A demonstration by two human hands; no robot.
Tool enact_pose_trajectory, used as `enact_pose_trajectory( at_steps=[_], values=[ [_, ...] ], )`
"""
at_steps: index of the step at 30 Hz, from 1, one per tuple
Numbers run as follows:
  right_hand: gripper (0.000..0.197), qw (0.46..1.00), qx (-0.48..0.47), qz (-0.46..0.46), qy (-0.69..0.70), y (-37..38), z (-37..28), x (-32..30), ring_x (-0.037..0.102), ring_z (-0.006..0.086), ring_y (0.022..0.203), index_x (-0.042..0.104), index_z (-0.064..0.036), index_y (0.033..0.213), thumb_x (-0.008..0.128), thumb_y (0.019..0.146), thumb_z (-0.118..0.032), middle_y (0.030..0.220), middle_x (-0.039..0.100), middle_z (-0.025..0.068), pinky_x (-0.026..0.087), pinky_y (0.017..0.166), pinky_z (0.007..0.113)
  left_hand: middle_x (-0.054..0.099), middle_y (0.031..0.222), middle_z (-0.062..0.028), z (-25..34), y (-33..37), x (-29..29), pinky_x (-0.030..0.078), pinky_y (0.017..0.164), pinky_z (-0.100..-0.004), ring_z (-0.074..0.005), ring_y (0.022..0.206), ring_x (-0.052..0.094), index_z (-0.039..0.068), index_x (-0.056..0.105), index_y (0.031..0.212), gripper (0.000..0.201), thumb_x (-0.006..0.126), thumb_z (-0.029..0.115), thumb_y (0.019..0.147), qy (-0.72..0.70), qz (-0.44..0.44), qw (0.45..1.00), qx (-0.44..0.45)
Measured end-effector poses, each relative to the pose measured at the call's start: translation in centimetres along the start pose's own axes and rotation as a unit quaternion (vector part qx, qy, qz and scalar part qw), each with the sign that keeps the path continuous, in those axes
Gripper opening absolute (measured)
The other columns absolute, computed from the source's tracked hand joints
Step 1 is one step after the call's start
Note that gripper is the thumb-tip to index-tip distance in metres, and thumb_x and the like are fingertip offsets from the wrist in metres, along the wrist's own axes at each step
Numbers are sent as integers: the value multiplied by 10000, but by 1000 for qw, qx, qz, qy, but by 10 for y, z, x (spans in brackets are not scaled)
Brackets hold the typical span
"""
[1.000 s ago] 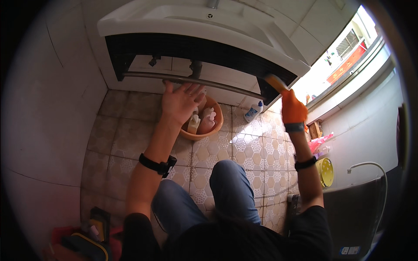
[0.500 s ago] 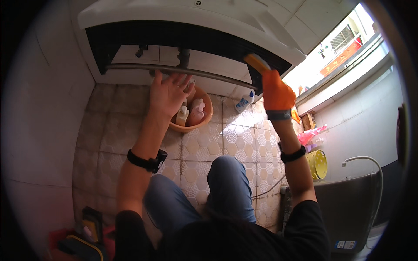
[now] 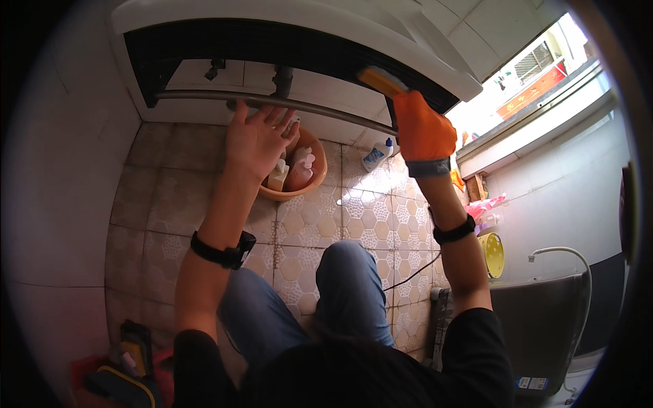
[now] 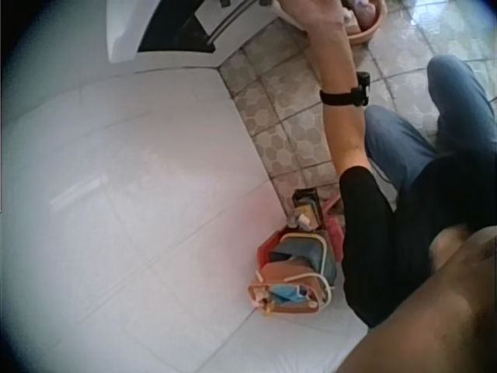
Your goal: The person scrubs the black rim of a bathroom sink using a brush while wearing a single orange glove.
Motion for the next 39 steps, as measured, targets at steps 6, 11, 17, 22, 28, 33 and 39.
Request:
enact_pose_trajectory(
  at_steps=[6, 11, 17, 22, 28, 33, 39],
  values=[
    [91, 999, 6, -22, -28, -1, 0, 2, 686, 333, 587, 641, -204, 992, 702, 962, -263, 690, 679, 60, 526, 528, 438, 548, 1426, -113, 0, -4, 7, 270, 1245, -509, -304, 1472, 402, 19, 567, 1345, 679, 429, 637, 1099, 9, 25, 1000, -3],
    [70, 999, -22, -25, 8, 0, 2, 4, 709, 365, 661, 653, -212, 1019, 684, 962, -239, 691, 681, 97, 540, 567, 486, 546, 1457, -118, 5, -5, 5, 248, 1257, -501, -312, 1498, 384, 20, 579, 1335, 683, 434, 644, 1095, 8, 23, 1000, -15],
    [111, 993, 45, -87, -66, 3, -2, -12, 712, 333, 590, 635, -182, 995, 687, 1012, -278, 637, 681, 73, 534, 511, 437, 612, 1442, -230, 8, -2, -9, 401, 1192, -528, -371, 1384, 538, -45, 600, 1370, 810, 332, 670, 1103, -35, -47, 997, -47],
    [197, 984, -94, -53, 145, 51, -107, 24, 752, 357, 744, 653, -185, 1167, 657, 972, -211, 919, 725, 105, 578, 586, 476, 500, 1548, -102, 4, -6, -14, 189, 1283, -492, -302, 1514, 402, 52, 558, 1399, 727, 379, 685, 1091, -6, -48, 999, -18],
    [275, 958, -129, -77, 244, 146, -285, 7, 769, 360, 884, 718, -167, 1210, 652, 944, -147, 1158, 721, 101, 617, 697, 469, 490, 1558, -95, 7, -43, -5, 241, 1265, -473, -301, 1492, 420, 57, 494, 1505, 737, 357, 659, 1104, 45, 80, 994, 53],
    [301, 950, -132, -97, 266, 168, -329, -10, 770, 350, 906, 732, -146, 1201, 709, 902, -120, 1161, 723, 122, 618, 723, 476, 500, 1543, -112, 21, -66, -13, 364, 1207, -488, -304, 1442, 489, 37, 495, 1478, 636, 370, 553, 1129, 19, 147, 983, 106],
    [300, 974, -120, -67, 181, 66, -159, 16, 754, 329, 754, 664, -197, 1246, 651, 950, -146, 1094, 698, 68, 601, 630, 458, 516, 1431, -141, 67, -80, -42, 403, 1204, -489, -319, 1410, 540, 17, 515, 1377, 497, 449, 446, 1136, -67, 143, 976, 153]
  ],
)
Point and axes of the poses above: each hand's wrist, its own y-axis towards the middle knuckle, its own x-axis out of the palm, z = x × y, the point moved 2 cm from there along y, towards the middle knuckle
